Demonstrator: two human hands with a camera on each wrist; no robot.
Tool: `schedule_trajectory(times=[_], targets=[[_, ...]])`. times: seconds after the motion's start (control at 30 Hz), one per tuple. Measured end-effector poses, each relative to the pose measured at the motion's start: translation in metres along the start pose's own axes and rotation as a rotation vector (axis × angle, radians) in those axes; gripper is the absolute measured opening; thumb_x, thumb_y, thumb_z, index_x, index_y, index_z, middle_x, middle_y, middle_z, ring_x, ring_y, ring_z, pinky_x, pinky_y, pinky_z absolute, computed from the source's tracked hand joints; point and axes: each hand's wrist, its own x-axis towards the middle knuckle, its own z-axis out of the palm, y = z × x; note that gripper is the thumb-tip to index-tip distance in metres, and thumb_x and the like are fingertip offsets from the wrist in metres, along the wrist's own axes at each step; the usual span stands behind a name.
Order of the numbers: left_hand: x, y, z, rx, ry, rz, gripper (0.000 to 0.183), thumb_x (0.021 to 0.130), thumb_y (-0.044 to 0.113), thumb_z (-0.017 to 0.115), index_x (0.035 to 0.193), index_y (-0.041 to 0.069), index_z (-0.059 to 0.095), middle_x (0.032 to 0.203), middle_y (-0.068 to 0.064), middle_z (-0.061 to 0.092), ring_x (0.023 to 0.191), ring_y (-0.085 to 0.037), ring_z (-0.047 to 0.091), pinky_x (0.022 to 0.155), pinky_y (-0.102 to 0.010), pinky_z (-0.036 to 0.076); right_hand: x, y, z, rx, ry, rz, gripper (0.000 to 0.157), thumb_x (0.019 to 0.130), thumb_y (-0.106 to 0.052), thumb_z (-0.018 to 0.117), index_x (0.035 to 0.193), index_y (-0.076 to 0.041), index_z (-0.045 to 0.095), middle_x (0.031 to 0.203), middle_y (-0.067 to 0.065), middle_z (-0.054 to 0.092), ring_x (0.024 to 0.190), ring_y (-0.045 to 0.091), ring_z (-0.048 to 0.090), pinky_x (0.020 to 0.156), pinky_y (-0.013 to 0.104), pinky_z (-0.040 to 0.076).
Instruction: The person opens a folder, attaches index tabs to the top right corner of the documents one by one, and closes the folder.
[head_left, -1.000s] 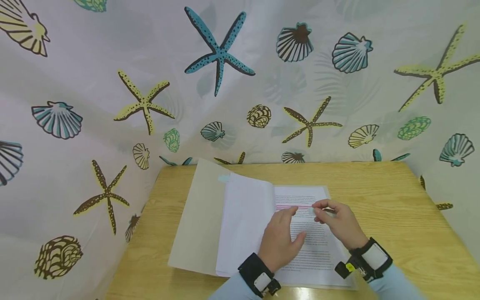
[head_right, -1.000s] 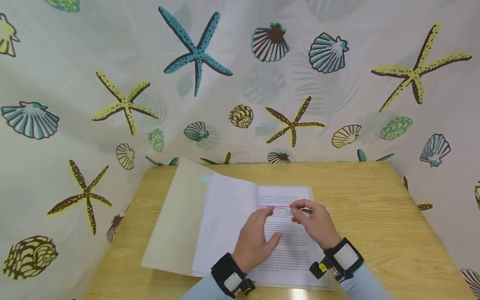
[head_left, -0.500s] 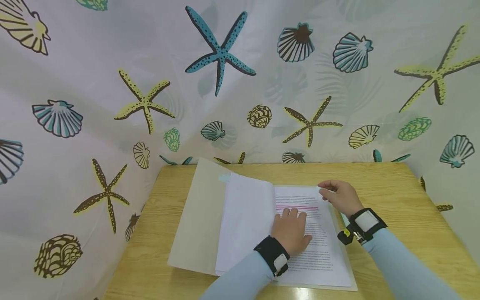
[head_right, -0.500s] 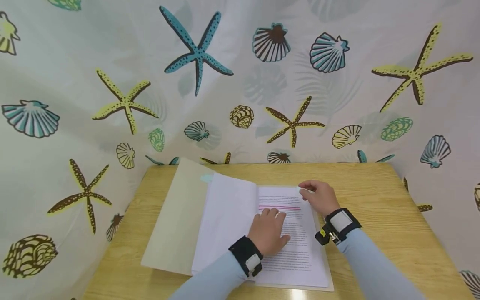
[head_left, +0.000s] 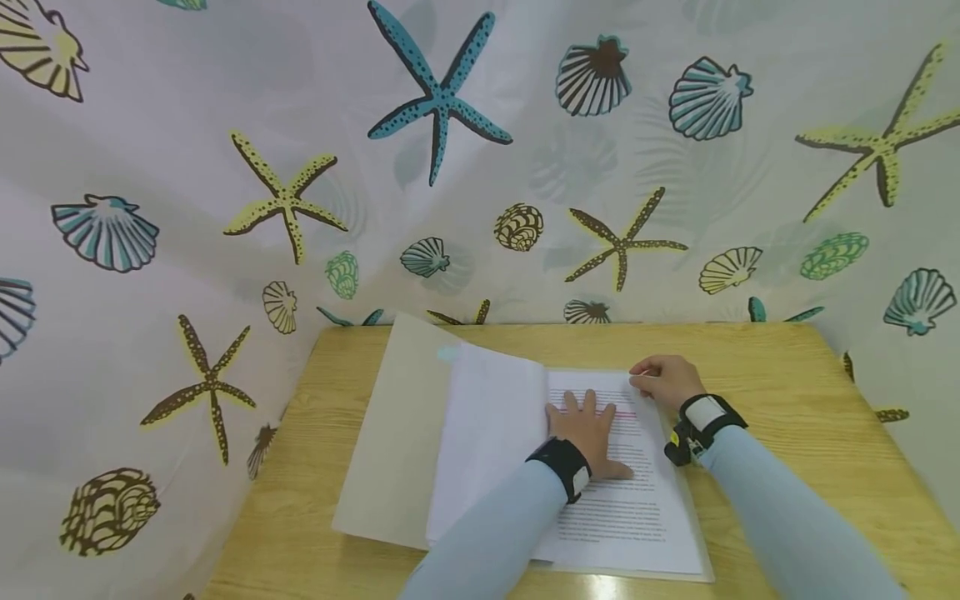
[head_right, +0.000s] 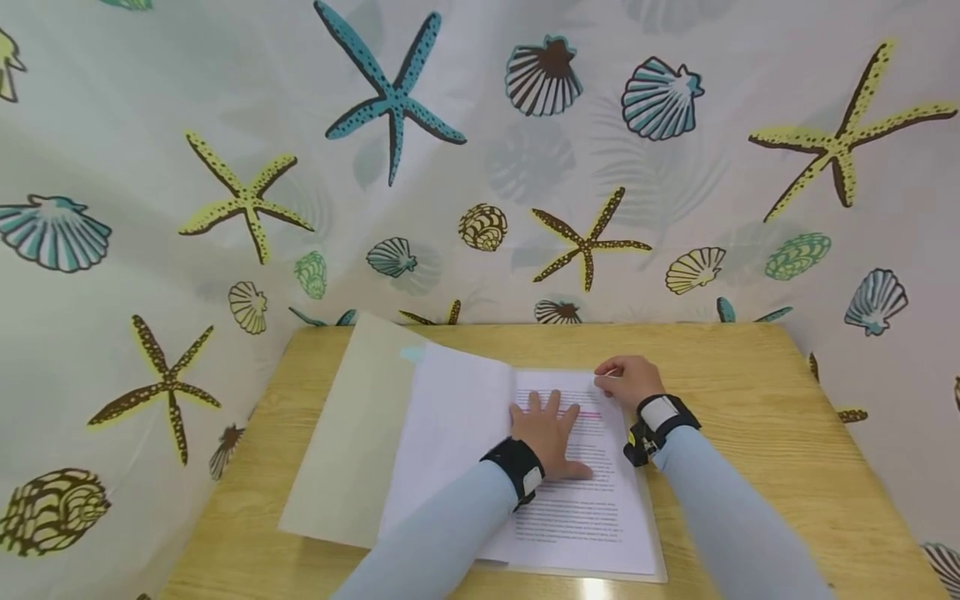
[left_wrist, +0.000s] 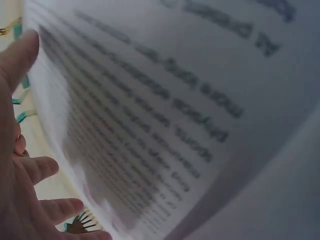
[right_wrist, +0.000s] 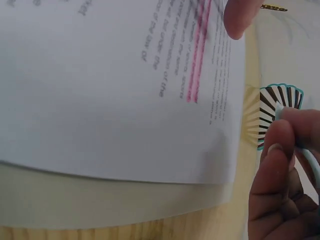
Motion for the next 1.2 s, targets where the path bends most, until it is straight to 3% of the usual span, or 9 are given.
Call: schedule_trajectory(times=[0.23,0.57,0.83,1.2], targets=[[-0.004,-0.007,0.0,0.005,-0.089,-0.014,0.113,0.048,0.098,0.047,0.148,0.053,0.018,0.159,0.004,0.021,0.141,-0.039,0.024,0.096,-0.072,0.028,0.01,0.004,0.011,-0.015,-0.013,0.098,0.024,0.089,-0.02,0.067,0.107,-0.005,0.07,0.106,0.016,0.066,0.082,0.023,0.06,0.068,0.03,0.047],[0.0,-0.002,0.002,0.056,-0.172,-0.017,0.124,0.04,0.1,0.048,0.148,0.054,0.007,0.161,0.005,0.01,0.142,-0.039,0.019,0.095,-0.074,0.027,0.017,0.015,0.018,0.025,-0.052,0.141,0.027,0.089,-0.02,0.067,0.108,-0.003,0.069,0.097,0.013,0.067,0.079,0.022,0.059,0.064,0.028,0.048],[-0.003,-0.001,-0.006,0.073,-0.194,-0.001,0.124,0.041,0.099,0.049,0.149,0.053,0.007,0.161,0.004,0.011,0.142,-0.04,0.02,0.097,-0.072,0.027,0.02,0.019,0.019,0.013,-0.059,0.156,0.027,0.089,-0.022,0.067,0.108,-0.003,0.069,0.092,0.009,0.068,0.075,0.02,0.06,0.064,0.028,0.046],[0.004,0.002,0.0,0.085,-0.191,0.0,0.127,0.039,0.099,0.049,0.149,0.052,0.006,0.161,0.004,0.01,0.142,-0.041,0.02,0.096,-0.074,0.026,0.02,0.017,0.021,0.001,-0.038,0.152,0.024,0.09,-0.02,0.066,0.107,-0.003,0.07,0.096,0.011,0.069,0.072,0.018,0.06,0.063,0.027,0.046]])
